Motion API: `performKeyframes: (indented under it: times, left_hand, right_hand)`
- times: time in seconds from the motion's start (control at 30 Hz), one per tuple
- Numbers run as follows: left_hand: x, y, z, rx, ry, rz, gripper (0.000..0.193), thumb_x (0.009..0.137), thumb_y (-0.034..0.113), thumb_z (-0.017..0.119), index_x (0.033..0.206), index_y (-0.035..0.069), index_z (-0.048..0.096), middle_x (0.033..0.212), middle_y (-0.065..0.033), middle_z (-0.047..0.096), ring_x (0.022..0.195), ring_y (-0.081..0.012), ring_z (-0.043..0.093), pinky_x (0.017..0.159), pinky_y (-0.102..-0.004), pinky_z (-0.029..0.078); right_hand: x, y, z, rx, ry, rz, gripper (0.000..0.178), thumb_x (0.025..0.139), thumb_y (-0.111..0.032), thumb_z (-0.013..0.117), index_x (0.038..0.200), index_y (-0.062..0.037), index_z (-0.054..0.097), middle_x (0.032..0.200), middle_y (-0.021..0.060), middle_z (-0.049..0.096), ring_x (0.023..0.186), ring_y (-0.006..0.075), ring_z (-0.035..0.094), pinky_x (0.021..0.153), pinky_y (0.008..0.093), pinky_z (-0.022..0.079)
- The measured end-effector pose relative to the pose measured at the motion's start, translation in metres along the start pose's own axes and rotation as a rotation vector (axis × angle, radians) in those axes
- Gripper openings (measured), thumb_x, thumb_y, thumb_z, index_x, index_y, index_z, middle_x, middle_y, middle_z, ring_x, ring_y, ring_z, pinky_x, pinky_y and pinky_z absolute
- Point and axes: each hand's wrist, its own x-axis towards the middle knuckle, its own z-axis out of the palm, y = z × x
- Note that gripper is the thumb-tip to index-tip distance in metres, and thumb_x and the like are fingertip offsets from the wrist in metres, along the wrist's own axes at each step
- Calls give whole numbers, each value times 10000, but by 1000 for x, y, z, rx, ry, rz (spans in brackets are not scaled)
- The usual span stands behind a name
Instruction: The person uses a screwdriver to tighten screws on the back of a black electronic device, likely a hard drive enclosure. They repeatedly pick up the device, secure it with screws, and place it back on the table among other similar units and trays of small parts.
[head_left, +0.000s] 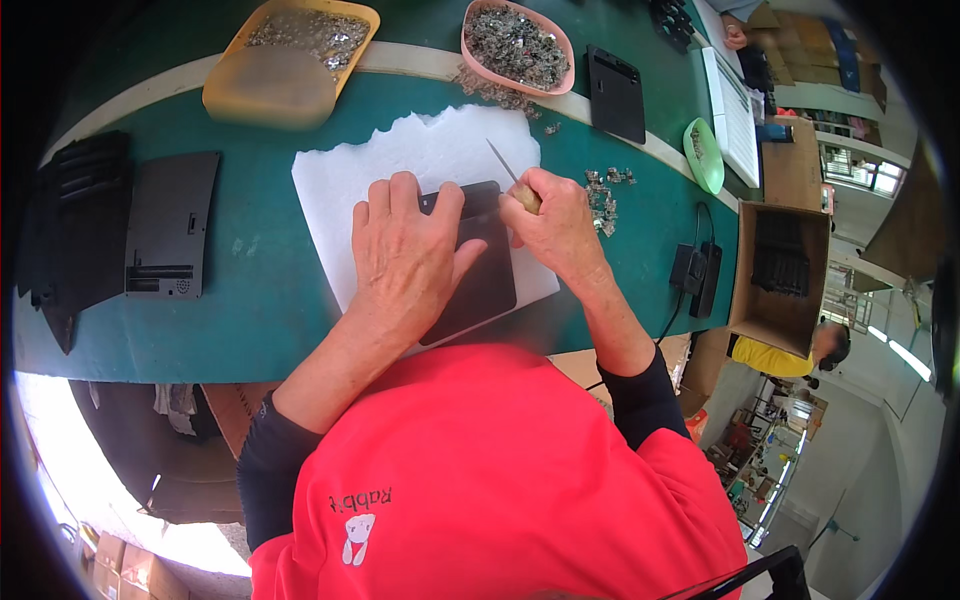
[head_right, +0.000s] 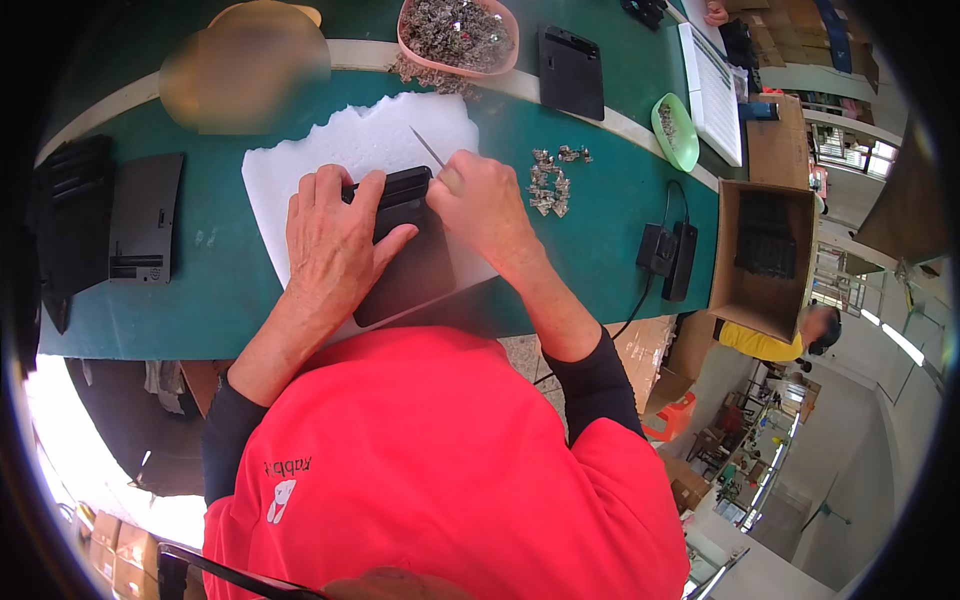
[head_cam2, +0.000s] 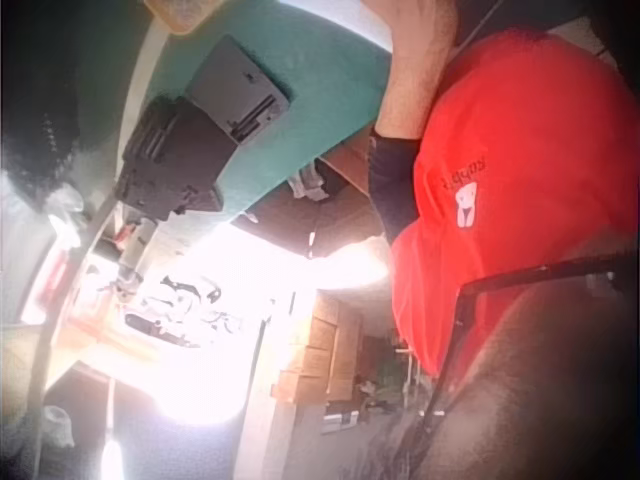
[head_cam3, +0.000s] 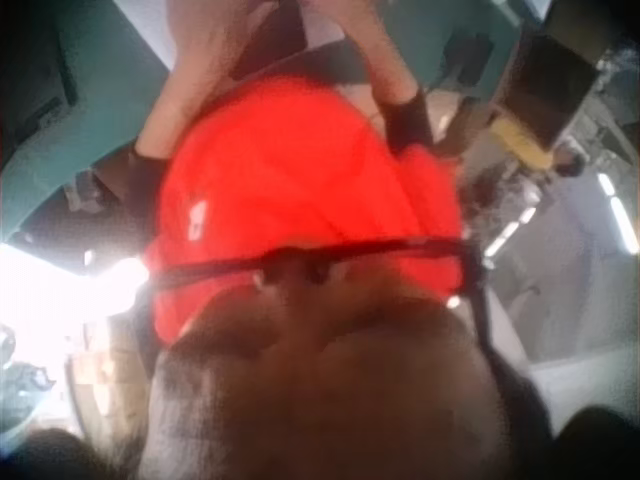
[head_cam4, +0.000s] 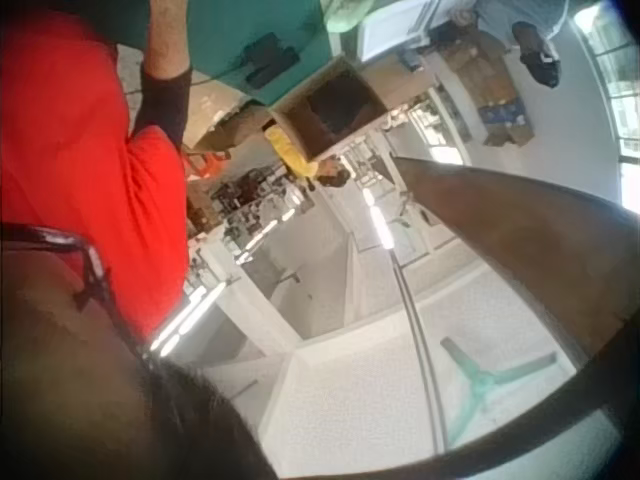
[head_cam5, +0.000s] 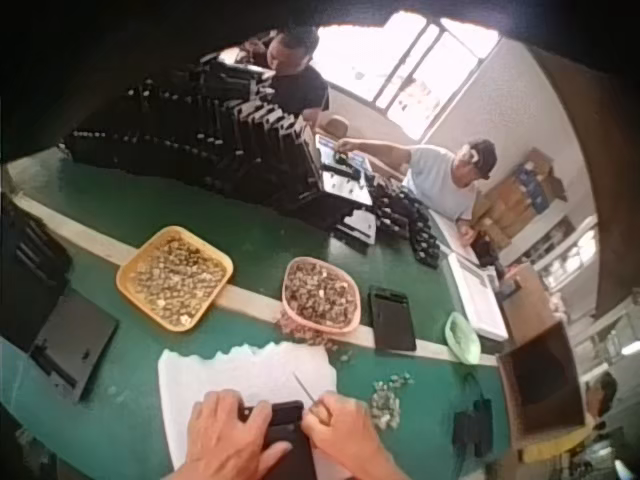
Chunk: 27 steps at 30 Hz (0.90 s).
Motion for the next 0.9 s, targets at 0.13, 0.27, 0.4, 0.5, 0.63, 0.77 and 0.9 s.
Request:
performKeyframes:
  times: [0.13,0.27,0.4,0.5,0.63,0.77,0.9]
  left_hand:
    - [0,-2,2,-14,8,11,533,685,303,836,1120,93,609,1015,-129,519,957,-293,494,779,-405,413]
    - [0,-4,2,-19,3,13,535,677,305,839,1112,98,607,1006,-126,521,960,-292,490,768,-406,400]
    - [0,-4,2,-31,12,11,538,674,305,839,1111,96,605,1006,-126,522,960,-291,489,762,-405,393]
    - [0,-5,4,-38,19,15,538,673,302,839,1110,95,605,1006,-124,520,958,-290,489,763,-403,393]
    - [-1,-6,4,-36,19,12,538,677,305,837,1116,94,608,1010,-126,523,961,-291,489,769,-404,393]
    - [-3,-7,5,-42,24,18,545,693,323,827,1137,93,609,1032,-128,525,971,-293,489,775,-403,394]
    - [-3,-7,5,-29,24,29,558,703,332,820,1162,96,607,1050,-125,522,970,-295,488,788,-409,392]
  right_hand:
    - [2,-4,4,-99,33,-30,182,828,-131,632,773,37,591,576,101,601,509,195,661,501,313,507]
    - [-1,-9,8,-129,69,-19,202,810,-154,634,754,32,580,663,205,615,638,369,637,602,433,502]
    - [-2,-14,11,-123,85,21,213,805,-167,646,760,28,574,707,250,620,706,450,624,644,494,491]
    - [-3,-13,10,-90,80,55,204,806,-155,647,774,29,564,705,250,618,704,461,615,644,502,486]
    - [-2,-18,8,-112,34,19,191,828,-137,645,808,31,556,677,227,620,611,377,637,577,447,503]
    - [12,-18,-8,144,-178,238,178,842,-141,663,877,17,588,625,123,610,498,202,614,486,341,494]
    - [16,-4,-13,267,-300,269,191,840,-157,680,926,0,615,611,49,591,481,119,558,452,288,457]
